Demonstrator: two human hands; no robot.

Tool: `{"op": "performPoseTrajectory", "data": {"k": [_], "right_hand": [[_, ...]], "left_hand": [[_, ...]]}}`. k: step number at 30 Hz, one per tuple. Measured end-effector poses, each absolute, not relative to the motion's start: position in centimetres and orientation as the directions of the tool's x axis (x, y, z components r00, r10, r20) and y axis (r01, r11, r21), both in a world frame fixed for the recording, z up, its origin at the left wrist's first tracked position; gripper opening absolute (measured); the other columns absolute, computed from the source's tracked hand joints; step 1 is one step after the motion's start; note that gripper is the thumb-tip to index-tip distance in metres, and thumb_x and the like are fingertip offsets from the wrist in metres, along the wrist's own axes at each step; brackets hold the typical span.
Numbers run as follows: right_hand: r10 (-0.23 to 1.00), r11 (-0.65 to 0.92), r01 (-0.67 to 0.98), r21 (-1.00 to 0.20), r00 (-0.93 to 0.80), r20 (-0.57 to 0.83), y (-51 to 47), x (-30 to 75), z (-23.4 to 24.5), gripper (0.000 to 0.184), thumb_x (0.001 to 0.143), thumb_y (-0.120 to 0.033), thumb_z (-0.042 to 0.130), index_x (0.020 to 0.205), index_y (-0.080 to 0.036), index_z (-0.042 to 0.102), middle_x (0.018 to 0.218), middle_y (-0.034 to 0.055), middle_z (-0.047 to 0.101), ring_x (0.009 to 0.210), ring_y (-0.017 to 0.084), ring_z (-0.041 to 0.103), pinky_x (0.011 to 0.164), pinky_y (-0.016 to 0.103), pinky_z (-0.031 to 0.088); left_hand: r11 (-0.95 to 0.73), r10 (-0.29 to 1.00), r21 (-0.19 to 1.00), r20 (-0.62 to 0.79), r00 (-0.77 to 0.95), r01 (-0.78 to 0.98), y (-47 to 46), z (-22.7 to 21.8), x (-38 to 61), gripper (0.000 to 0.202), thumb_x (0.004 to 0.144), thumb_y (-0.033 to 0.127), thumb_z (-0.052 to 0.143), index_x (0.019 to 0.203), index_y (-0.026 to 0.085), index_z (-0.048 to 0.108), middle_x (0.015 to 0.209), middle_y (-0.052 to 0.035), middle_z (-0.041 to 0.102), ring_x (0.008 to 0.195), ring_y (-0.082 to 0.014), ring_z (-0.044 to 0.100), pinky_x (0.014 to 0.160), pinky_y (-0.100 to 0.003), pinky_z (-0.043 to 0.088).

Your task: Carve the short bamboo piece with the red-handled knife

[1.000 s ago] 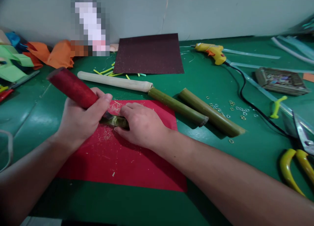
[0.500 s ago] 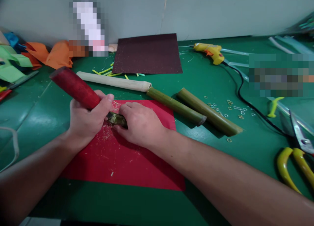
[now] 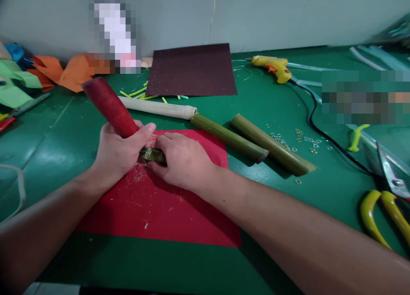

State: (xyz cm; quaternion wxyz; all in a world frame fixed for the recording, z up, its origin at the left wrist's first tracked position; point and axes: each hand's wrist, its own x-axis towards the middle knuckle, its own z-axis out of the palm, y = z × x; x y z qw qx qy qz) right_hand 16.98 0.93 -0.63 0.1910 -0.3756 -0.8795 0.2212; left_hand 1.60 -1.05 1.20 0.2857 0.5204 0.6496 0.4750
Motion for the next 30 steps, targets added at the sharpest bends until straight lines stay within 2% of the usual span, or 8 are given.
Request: {"op": "performPoseTrajectory", "data": {"k": [6, 18, 24, 30], "right_hand": [[0.738, 0.627, 0.575, -0.525, -0.654, 0.166, 0.9, 17.05, -0.47, 0.028, 0.087, -0.035, 0.065, 0.106, -0.015, 0.068, 0.109, 0.0129, 0.074, 0.1, 0.027, 0.066, 0.081, 0.036, 0.048], [0.734, 0.637, 0.586, -0.5, -0.659, 0.162, 0.84, 16.91, -0.28, 0.03, 0.086, -0.035, 0.067, 0.106, -0.013, 0.069, 0.109, 0.0133, 0.074, 0.102, 0.03, 0.067, 0.081, 0.038, 0.05], [0.728, 0.644, 0.581, -0.497, -0.665, 0.166, 0.82, 16.93, -0.37, 0.032, 0.087, -0.035, 0.066, 0.109, -0.012, 0.068, 0.11, 0.0136, 0.074, 0.104, 0.03, 0.067, 0.084, 0.04, 0.051], [0.732, 0.642, 0.584, -0.498, -0.659, 0.172, 0.65, 16.94, -0.47, 0.033, 0.087, -0.035, 0.067, 0.111, -0.013, 0.068, 0.112, 0.0138, 0.074, 0.105, 0.03, 0.067, 0.083, 0.039, 0.05]], "left_hand": [[-0.002, 0.941, 0.935, 0.122, -0.317, 0.356, -1.05, 1.19, 1.8, 0.031, 0.074, 0.035, 0.073, 0.054, 0.021, 0.054, 0.053, 0.0029, 0.055, 0.051, -0.0109, 0.052, 0.05, -0.023, 0.046], [0.003, 0.917, 0.924, 0.15, -0.369, 0.383, -1.0, 1.16, 1.97, 0.034, 0.076, 0.034, 0.071, 0.055, 0.022, 0.048, 0.052, 0.0045, 0.051, 0.05, -0.0092, 0.047, 0.048, -0.022, 0.044], [0.025, 0.928, 0.92, 0.124, -0.352, 0.39, -0.98, 1.33, 1.94, 0.031, 0.075, 0.035, 0.072, 0.056, 0.022, 0.051, 0.054, 0.0033, 0.056, 0.053, -0.0114, 0.054, 0.05, -0.022, 0.047], [0.006, 0.939, 0.918, 0.132, -0.318, 0.397, -0.96, 1.22, 1.88, 0.029, 0.075, 0.035, 0.072, 0.058, 0.021, 0.053, 0.054, 0.004, 0.056, 0.052, -0.0106, 0.054, 0.049, -0.021, 0.045]]}}
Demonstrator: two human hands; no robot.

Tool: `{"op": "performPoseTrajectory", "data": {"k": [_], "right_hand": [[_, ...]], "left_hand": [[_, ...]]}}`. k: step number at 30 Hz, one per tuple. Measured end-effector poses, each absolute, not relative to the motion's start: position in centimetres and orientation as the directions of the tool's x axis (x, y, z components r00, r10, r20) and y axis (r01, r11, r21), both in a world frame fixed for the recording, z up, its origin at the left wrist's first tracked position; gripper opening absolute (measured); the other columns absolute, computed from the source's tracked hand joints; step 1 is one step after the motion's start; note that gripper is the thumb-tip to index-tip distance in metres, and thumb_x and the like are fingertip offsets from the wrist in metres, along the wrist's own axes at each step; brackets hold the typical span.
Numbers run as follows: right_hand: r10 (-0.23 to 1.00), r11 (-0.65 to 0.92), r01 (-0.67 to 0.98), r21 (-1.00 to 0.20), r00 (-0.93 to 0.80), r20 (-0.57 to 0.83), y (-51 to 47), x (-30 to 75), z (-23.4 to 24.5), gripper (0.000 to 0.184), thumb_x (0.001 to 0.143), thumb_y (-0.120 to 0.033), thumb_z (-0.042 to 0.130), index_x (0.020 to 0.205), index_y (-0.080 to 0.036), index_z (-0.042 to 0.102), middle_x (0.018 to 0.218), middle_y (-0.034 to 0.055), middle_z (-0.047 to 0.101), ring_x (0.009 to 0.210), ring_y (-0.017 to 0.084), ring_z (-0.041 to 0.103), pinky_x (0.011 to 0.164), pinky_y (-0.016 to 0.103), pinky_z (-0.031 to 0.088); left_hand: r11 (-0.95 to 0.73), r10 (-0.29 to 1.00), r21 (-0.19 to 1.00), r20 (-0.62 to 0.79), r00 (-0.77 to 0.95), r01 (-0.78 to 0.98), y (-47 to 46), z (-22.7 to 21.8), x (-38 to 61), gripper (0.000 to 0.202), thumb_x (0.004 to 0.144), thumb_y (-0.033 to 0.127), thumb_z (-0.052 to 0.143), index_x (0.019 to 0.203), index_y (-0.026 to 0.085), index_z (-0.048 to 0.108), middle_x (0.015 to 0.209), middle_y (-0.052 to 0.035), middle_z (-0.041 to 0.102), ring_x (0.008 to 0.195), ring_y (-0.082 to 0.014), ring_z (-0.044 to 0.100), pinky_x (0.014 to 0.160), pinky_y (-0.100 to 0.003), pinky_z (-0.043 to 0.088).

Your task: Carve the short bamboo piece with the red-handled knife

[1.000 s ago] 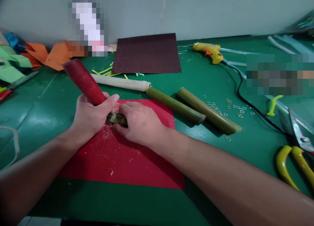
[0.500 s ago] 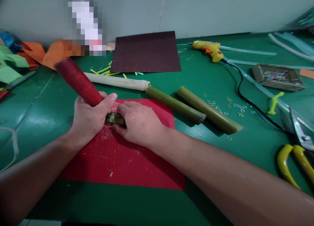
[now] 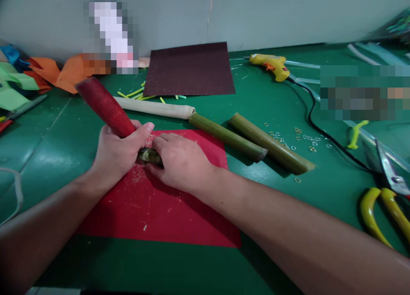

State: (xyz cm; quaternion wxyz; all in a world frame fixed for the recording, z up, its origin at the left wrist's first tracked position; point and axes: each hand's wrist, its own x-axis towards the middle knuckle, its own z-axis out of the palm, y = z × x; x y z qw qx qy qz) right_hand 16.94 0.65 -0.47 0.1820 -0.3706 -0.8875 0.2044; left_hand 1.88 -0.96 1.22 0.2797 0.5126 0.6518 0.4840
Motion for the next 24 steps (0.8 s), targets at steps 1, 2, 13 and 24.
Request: {"op": "performPoseTrajectory", "data": {"k": [1, 2, 13, 24], "right_hand": [[0.733, 0.642, 0.582, -0.499, -0.658, 0.174, 0.6, 16.9, -0.5, 0.033, 0.086, -0.035, 0.067, 0.111, -0.013, 0.069, 0.112, 0.014, 0.074, 0.104, 0.03, 0.067, 0.082, 0.038, 0.05], [0.733, 0.641, 0.58, -0.503, -0.657, 0.177, 0.7, 17.0, -0.5, 0.033, 0.086, -0.034, 0.067, 0.111, -0.013, 0.069, 0.112, 0.0141, 0.074, 0.104, 0.03, 0.067, 0.082, 0.039, 0.05], [0.778, 0.566, 0.556, -0.608, -0.604, 0.172, 0.8, 16.7, -0.5, 0.031, 0.082, -0.031, 0.067, 0.108, -0.015, 0.069, 0.109, 0.0124, 0.076, 0.092, 0.026, 0.067, 0.074, 0.034, 0.046], [0.783, 0.532, 0.538, -0.654, -0.607, 0.139, 1.0, 16.8, -0.5, 0.02, 0.082, -0.029, 0.067, 0.095, -0.015, 0.067, 0.099, 0.0106, 0.074, 0.086, 0.022, 0.064, 0.073, 0.032, 0.044]], "left_hand": [[0.008, 0.942, 0.917, 0.127, -0.311, 0.399, -1.0, 1.2, 1.8, 0.029, 0.075, 0.035, 0.072, 0.058, 0.021, 0.053, 0.054, 0.004, 0.056, 0.052, -0.0105, 0.053, 0.049, -0.021, 0.044], [0.01, 0.946, 0.916, 0.122, -0.301, 0.402, -1.0, 1.2, 1.8, 0.03, 0.075, 0.035, 0.072, 0.057, 0.021, 0.052, 0.053, 0.004, 0.055, 0.052, -0.0104, 0.053, 0.048, -0.021, 0.043], [0.104, 0.94, 0.754, 0.139, -0.312, 0.649, -1.0, 1.5, 2.5, 0.037, 0.077, 0.052, 0.063, 0.057, 0.022, 0.055, 0.053, 0.0004, 0.052, 0.053, -0.0152, 0.048, 0.05, -0.027, 0.032], [0.119, 0.94, 0.836, 0.079, -0.333, 0.536, -1.0, 1.3, 2.6, 0.032, 0.073, 0.038, 0.062, 0.053, 0.022, 0.043, 0.05, 0.0026, 0.046, 0.051, -0.0125, 0.045, 0.049, -0.027, 0.034]]}}
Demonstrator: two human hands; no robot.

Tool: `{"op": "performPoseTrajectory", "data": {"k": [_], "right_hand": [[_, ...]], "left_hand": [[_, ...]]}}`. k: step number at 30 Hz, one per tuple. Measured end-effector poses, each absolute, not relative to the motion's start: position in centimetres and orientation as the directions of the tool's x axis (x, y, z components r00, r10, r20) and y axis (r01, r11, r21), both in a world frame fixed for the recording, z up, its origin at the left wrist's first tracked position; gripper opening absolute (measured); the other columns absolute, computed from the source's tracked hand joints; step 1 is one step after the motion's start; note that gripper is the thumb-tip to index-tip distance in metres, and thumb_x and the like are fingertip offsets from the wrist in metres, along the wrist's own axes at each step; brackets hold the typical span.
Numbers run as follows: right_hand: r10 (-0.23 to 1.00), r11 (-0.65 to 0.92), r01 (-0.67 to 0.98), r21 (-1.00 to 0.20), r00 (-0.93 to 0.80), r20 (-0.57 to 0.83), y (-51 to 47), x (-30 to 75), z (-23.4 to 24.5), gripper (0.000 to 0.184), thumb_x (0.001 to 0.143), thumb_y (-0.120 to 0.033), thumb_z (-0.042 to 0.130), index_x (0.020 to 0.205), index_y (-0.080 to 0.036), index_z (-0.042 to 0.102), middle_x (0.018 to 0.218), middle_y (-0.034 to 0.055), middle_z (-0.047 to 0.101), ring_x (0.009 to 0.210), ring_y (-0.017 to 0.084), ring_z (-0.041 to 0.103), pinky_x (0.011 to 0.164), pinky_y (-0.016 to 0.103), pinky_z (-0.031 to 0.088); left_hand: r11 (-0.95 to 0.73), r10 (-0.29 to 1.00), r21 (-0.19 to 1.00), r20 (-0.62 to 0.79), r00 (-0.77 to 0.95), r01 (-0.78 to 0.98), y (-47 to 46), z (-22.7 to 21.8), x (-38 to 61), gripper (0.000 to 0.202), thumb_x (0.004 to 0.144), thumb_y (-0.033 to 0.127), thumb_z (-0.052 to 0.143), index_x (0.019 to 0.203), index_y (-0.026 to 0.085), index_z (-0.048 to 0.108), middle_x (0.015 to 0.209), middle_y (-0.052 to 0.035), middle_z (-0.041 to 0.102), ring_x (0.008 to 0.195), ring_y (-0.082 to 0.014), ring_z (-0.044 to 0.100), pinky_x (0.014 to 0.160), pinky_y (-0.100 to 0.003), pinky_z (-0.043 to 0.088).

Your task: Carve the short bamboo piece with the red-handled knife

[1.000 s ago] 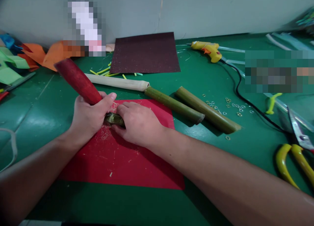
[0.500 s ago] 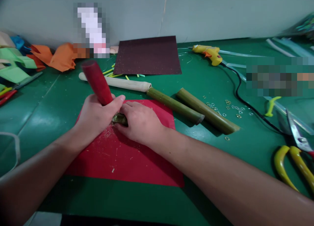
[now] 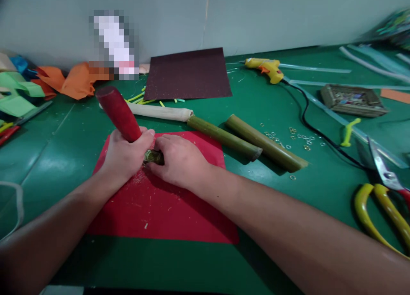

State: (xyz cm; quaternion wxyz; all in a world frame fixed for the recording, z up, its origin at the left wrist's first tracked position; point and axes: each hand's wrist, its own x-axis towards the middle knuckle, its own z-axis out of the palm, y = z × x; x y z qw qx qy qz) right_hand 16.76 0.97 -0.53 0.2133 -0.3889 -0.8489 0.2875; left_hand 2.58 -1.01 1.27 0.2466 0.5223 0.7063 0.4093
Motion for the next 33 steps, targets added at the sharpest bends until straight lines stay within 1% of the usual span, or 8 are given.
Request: {"op": "performPoseTrajectory", "data": {"k": [3, 7, 11, 15, 21, 28, 33], "right_hand": [[0.781, 0.535, 0.531, -0.657, -0.608, 0.145, 0.98, 16.78, -0.63, 0.021, 0.081, -0.031, 0.069, 0.093, -0.014, 0.066, 0.097, 0.0102, 0.074, 0.085, 0.021, 0.063, 0.073, 0.031, 0.043], [0.786, 0.536, 0.544, -0.645, -0.601, 0.146, 1.01, 16.71, -0.57, 0.02, 0.082, -0.032, 0.069, 0.091, -0.015, 0.065, 0.096, 0.0098, 0.072, 0.083, 0.02, 0.061, 0.072, 0.031, 0.041], [0.786, 0.536, 0.56, -0.632, -0.605, 0.13, 1.08, 16.7, -0.44, 0.021, 0.082, -0.033, 0.068, 0.092, -0.015, 0.065, 0.093, 0.0091, 0.071, 0.08, 0.019, 0.057, 0.07, 0.03, 0.039], [0.781, 0.547, 0.574, -0.61, -0.611, 0.126, 1.1, 16.74, -0.43, 0.022, 0.082, -0.033, 0.068, 0.094, -0.014, 0.066, 0.096, 0.01, 0.072, 0.083, 0.021, 0.059, 0.072, 0.032, 0.041], [0.771, 0.555, 0.554, -0.621, -0.622, 0.134, 1.04, 16.73, -0.42, 0.026, 0.084, -0.032, 0.067, 0.102, -0.014, 0.068, 0.105, 0.0121, 0.074, 0.093, 0.025, 0.064, 0.079, 0.034, 0.044], [0.772, 0.557, 0.563, -0.611, -0.621, 0.132, 0.95, 16.74, -0.3, 0.027, 0.084, -0.032, 0.067, 0.103, -0.013, 0.068, 0.105, 0.0128, 0.074, 0.094, 0.026, 0.065, 0.079, 0.035, 0.045], [0.771, 0.557, 0.559, -0.615, -0.623, 0.132, 0.96, 16.79, -0.41, 0.028, 0.084, -0.034, 0.067, 0.104, -0.014, 0.068, 0.107, 0.0127, 0.074, 0.095, 0.026, 0.065, 0.081, 0.035, 0.045]], "left_hand": [[0.145, 0.942, 0.853, 0.037, -0.335, 0.502, -1.12, 1.7, 2.47, 0.031, 0.07, 0.036, 0.064, 0.052, 0.022, 0.043, 0.048, 0.0035, 0.045, 0.05, -0.0114, 0.044, 0.046, -0.025, 0.034], [0.144, 0.952, 0.855, 0.018, -0.305, 0.499, -1.11, 1.76, 2.18, 0.03, 0.069, 0.035, 0.064, 0.051, 0.021, 0.045, 0.048, 0.0039, 0.043, 0.05, -0.0102, 0.041, 0.044, -0.024, 0.033], [0.101, 0.944, 0.886, 0.059, -0.326, 0.453, -1.07, 1.28, 2.09, 0.032, 0.072, 0.035, 0.065, 0.053, 0.021, 0.044, 0.05, 0.0042, 0.043, 0.05, -0.0098, 0.041, 0.045, -0.023, 0.035], [0.072, 0.928, 0.915, 0.084, -0.362, 0.397, -0.86, 1.02, 2.23, 0.034, 0.074, 0.036, 0.066, 0.054, 0.021, 0.043, 0.052, 0.0048, 0.039, 0.05, -0.0088, 0.036, 0.046, -0.024, 0.035], [0.081, 0.94, 0.898, 0.075, -0.332, 0.433, -0.59, 1.19, 2.42, 0.036, 0.073, 0.036, 0.065, 0.053, 0.021, 0.039, 0.052, 0.0045, 0.037, 0.051, -0.0093, 0.034, 0.045, -0.024, 0.033], [0.069, 0.935, 0.891, 0.098, -0.34, 0.448, -0.66, 1.25, 2.47, 0.034, 0.073, 0.035, 0.064, 0.055, 0.022, 0.038, 0.053, 0.0044, 0.037, 0.052, -0.0095, 0.034, 0.046, -0.023, 0.034], [0.106, 0.943, 0.872, 0.065, -0.327, 0.477, -0.61, 1.42, 2.44, 0.036, 0.072, 0.034, 0.064, 0.053, 0.021, 0.036, 0.052, 0.0045, 0.035, 0.051, -0.0093, 0.033, 0.044, -0.023, 0.031]]}}
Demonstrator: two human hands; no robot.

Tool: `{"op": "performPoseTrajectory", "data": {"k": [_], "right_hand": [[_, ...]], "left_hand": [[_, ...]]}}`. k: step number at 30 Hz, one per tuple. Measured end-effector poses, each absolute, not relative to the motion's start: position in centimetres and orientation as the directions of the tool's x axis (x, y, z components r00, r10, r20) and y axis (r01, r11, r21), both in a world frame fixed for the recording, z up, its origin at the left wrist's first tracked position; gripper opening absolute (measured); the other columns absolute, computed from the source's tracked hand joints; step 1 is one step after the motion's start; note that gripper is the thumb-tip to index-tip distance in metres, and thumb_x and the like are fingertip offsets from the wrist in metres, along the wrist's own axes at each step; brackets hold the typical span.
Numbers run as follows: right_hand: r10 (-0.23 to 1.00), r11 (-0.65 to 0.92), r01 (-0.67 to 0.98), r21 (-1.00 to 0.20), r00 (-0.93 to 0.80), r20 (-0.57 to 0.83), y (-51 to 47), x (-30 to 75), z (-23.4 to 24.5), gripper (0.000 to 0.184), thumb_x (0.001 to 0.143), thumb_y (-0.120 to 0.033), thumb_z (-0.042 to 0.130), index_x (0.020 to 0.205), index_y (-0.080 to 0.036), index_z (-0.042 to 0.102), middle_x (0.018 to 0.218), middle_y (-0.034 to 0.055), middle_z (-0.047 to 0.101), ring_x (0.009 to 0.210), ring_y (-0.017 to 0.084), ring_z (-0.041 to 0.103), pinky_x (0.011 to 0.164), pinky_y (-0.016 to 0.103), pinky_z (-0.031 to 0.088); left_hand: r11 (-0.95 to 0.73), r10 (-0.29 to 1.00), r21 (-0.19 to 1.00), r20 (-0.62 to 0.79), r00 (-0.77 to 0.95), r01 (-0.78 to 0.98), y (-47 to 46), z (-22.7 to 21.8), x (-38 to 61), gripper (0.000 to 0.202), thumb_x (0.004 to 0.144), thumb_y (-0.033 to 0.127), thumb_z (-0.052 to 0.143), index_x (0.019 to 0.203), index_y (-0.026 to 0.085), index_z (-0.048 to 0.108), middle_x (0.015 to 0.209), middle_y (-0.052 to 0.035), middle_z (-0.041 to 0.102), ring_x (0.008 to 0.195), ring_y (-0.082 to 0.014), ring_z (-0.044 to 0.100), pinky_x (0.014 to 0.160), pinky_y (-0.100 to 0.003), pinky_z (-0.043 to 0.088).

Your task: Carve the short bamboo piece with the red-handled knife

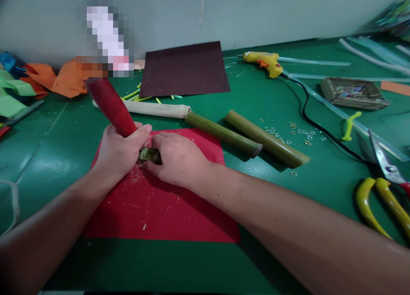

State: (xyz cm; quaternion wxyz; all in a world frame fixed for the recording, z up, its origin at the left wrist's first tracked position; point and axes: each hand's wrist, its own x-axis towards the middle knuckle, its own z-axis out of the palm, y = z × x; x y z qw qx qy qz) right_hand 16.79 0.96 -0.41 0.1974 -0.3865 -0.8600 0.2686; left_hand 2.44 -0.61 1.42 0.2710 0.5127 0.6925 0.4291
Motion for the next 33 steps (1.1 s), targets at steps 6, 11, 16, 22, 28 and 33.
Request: {"op": "performPoseTrajectory", "data": {"k": [6, 11, 16, 22, 28, 33], "right_hand": [[0.761, 0.575, 0.533, -0.621, -0.627, 0.166, 1.0, 16.9, -0.6, 0.024, 0.084, -0.033, 0.066, 0.099, -0.014, 0.067, 0.104, 0.0128, 0.074, 0.093, 0.024, 0.065, 0.08, 0.034, 0.045], [0.764, 0.558, 0.52, -0.646, -0.625, 0.157, 1.0, 16.9, -0.5, 0.02, 0.082, -0.031, 0.07, 0.093, -0.014, 0.065, 0.096, 0.0096, 0.073, 0.084, 0.021, 0.062, 0.073, 0.031, 0.043], [0.757, 0.566, 0.498, -0.657, -0.63, 0.175, 0.9, 17.0, -0.4, 0.017, 0.084, -0.03, 0.069, 0.088, -0.015, 0.063, 0.091, 0.0067, 0.07, 0.079, 0.017, 0.057, 0.071, 0.029, 0.04], [0.781, 0.543, 0.538, -0.645, -0.605, 0.154, 1.1, 17.0, -0.5, 0.021, 0.081, -0.033, 0.072, 0.085, -0.016, 0.061, 0.083, 0.0039, 0.065, 0.073, 0.015, 0.052, 0.065, 0.027, 0.035], [0.765, 0.552, 0.543, -0.632, -0.631, 0.126, 1.2, 16.8, -0.5, 0.023, 0.082, -0.034, 0.07, 0.092, -0.013, 0.065, 0.091, 0.0076, 0.068, 0.078, 0.017, 0.054, 0.069, 0.029, 0.037], [0.776, 0.536, 0.553, -0.638, -0.62, 0.115, 1.1, 16.8, -0.6, 0.025, 0.083, -0.034, 0.069, 0.096, -0.014, 0.065, 0.096, 0.0089, 0.07, 0.083, 0.02, 0.057, 0.071, 0.031, 0.039]], "left_hand": [[0.073, 0.953, 0.886, 0.073, -0.294, 0.457, -0.8, 1.5, 2.6, 0.033, 0.071, 0.031, 0.063, 0.051, 0.021, 0.039, 0.051, 0.0038, 0.037, 0.051, -0.0097, 0.037, 0.045, -0.022, 0.035], [0.084, 0.96, 0.87, 0.06, -0.274, 0.485, -1.2, 1.3, 2.1, 0.029, 0.07, 0.034, 0.066, 0.053, 0.021, 0.047, 0.052, 0.0029, 0.045, 0.053, -0.0108, 0.041, 0.045, -0.021, 0.037], [0.052, 0.975, 0.882, 0.057, -0.215, 0.469, -2.1, 1.0, 1.3, 0.024, 0.072, 0.034, 0.065, 0.056, 0.02, 0.053, 0.055, 0.0027, 0.047, 0.055, -0.0113, 0.045, 0.048, -0.022, 0.041], [0.025, 0.94, 0.912, 0.118, -0.321, 0.41, -2.0, 1.0, 1.6, 0.033, 0.074, 0.029, 0.064, 0.051, 0.021, 0.042, 0.053, 0.0037, 0.039, 0.051, -0.0094, 0.038, 0.047, -0.021, 0.039], [0.022, 0.933, 0.923, 0.119, -0.341, 0.383, -1.2, 1.3, 2.4, 0.034, 0.073, 0.027, 0.063, 0.049, 0.02, 0.039, 0.05, 0.005, 0.034, 0.049, -0.0083, 0.033, 0.047, -0.022, 0.036], [0.049, 0.93, 0.893, 0.123, -0.347, 0.447, -1.0, 1.4, 2.6, 0.037, 0.073, 0.028, 0.063, 0.05, 0.021, 0.034, 0.049, 0.0055, 0.031, 0.049, -0.0085, 0.031, 0.046, -0.023, 0.033]]}}
